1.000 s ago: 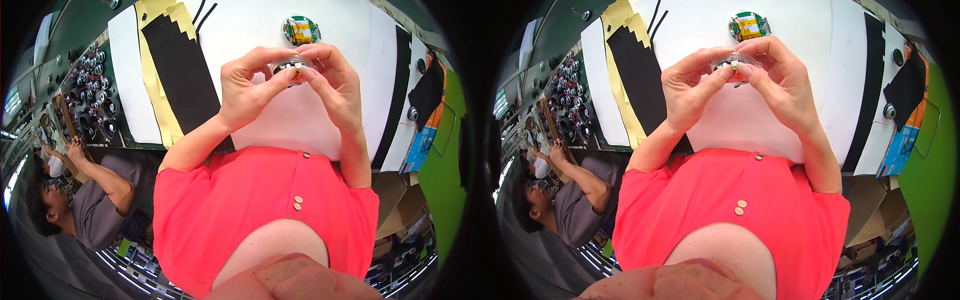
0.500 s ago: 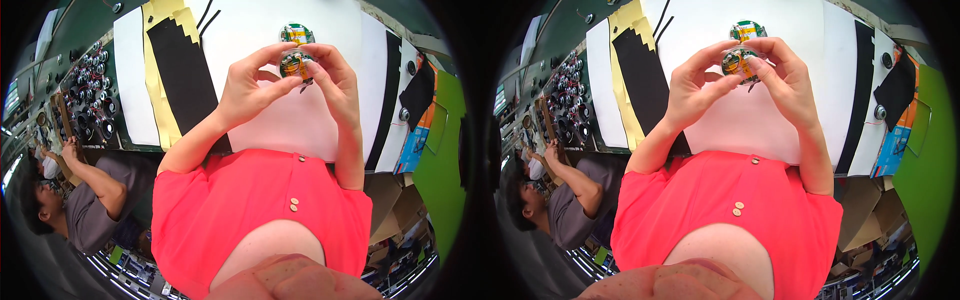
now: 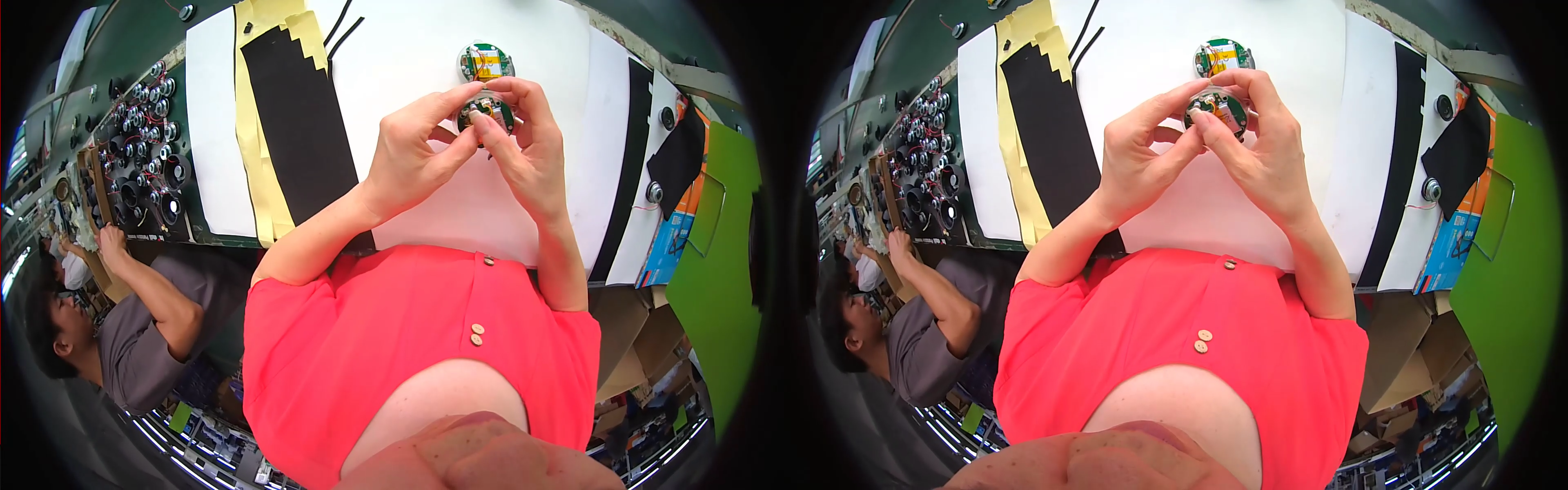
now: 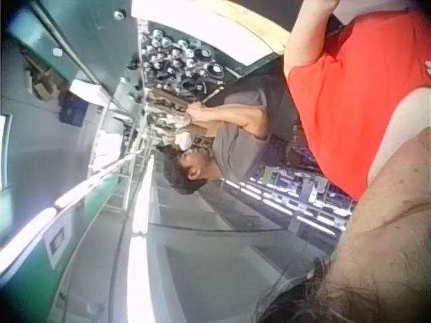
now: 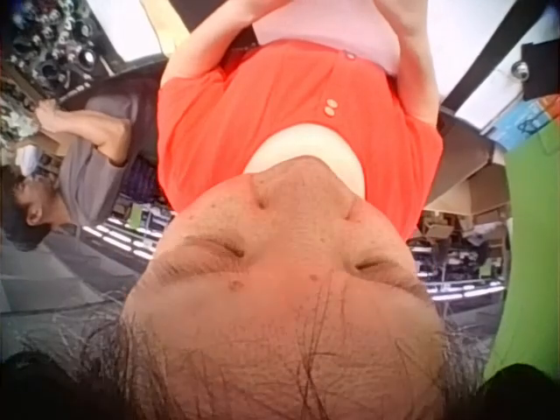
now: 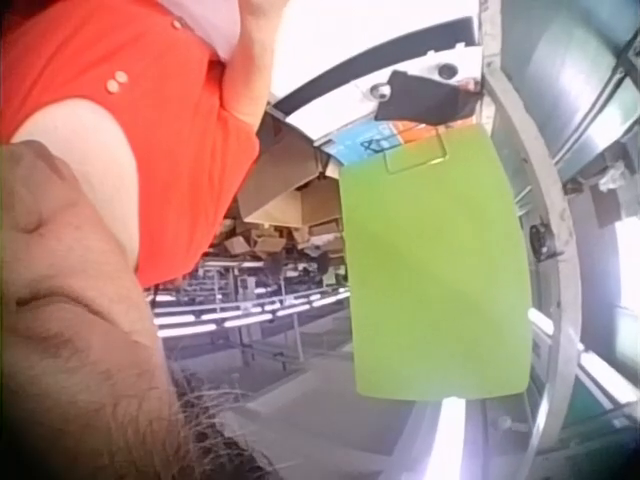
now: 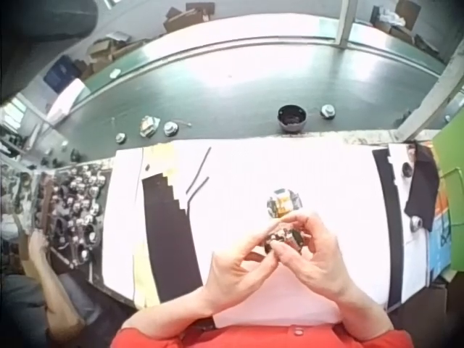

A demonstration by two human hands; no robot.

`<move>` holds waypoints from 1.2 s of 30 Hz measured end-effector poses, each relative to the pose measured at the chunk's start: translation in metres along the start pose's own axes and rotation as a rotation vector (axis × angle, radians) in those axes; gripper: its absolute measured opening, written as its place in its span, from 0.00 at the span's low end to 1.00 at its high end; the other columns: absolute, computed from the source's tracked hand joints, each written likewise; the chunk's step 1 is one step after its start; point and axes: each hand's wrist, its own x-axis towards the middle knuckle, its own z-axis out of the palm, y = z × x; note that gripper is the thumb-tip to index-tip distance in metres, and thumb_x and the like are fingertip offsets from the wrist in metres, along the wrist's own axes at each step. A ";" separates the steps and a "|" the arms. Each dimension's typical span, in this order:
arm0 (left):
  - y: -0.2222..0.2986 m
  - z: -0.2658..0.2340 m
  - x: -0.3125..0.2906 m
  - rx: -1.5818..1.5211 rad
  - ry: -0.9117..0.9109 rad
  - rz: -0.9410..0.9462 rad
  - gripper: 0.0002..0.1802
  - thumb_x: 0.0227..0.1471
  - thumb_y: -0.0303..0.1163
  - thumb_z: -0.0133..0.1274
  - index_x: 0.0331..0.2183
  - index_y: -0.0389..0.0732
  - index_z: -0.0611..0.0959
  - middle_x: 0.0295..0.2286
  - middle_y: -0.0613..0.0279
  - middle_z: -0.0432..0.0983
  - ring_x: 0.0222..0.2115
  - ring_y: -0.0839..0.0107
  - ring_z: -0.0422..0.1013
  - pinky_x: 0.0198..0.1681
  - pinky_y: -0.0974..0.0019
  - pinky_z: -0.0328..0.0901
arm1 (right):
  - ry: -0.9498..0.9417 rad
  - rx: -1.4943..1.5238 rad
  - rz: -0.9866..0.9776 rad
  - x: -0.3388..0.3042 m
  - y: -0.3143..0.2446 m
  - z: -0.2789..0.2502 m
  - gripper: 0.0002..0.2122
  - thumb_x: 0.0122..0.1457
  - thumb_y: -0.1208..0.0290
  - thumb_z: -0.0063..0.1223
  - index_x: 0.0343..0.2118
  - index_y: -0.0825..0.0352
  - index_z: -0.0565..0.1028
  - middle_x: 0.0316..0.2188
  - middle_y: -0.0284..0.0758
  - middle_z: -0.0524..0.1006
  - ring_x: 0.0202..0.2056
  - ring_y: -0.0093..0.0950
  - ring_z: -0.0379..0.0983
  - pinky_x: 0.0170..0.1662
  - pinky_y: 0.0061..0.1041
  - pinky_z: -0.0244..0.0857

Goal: The person assembles small electronic components by hand, combining circular circuit boards with batteries and wiring.

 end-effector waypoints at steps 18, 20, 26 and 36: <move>0.001 -0.007 -0.002 0.359 -0.054 0.192 0.16 0.57 0.19 0.55 0.49 0.31 0.82 0.36 0.48 0.82 0.31 0.59 0.81 0.33 0.64 0.76 | -0.057 0.108 0.036 0.000 0.008 -0.003 0.11 0.66 0.78 0.55 0.49 0.71 0.72 0.40 0.34 0.77 0.44 0.21 0.76 0.42 0.22 0.77; 0.002 -0.007 -0.002 0.388 -0.057 0.199 0.16 0.58 0.17 0.55 0.49 0.30 0.81 0.37 0.48 0.82 0.33 0.59 0.82 0.34 0.65 0.76 | -0.058 0.110 0.027 0.001 0.007 -0.003 0.11 0.66 0.78 0.55 0.49 0.71 0.72 0.40 0.35 0.78 0.44 0.21 0.76 0.42 0.22 0.77; 0.000 -0.004 -0.003 0.409 -0.051 0.190 0.14 0.58 0.17 0.54 0.47 0.29 0.82 0.36 0.47 0.82 0.32 0.56 0.81 0.34 0.63 0.76 | -0.084 0.069 0.015 0.000 0.007 -0.004 0.12 0.65 0.79 0.52 0.51 0.71 0.72 0.40 0.34 0.77 0.43 0.20 0.75 0.43 0.22 0.75; -0.005 0.001 -0.005 0.406 -0.040 0.204 0.13 0.55 0.19 0.55 0.43 0.31 0.83 0.32 0.52 0.80 0.27 0.61 0.79 0.28 0.64 0.73 | -0.083 0.136 0.147 0.000 0.008 -0.002 0.12 0.63 0.81 0.46 0.50 0.69 0.72 0.39 0.32 0.76 0.40 0.18 0.75 0.45 0.21 0.72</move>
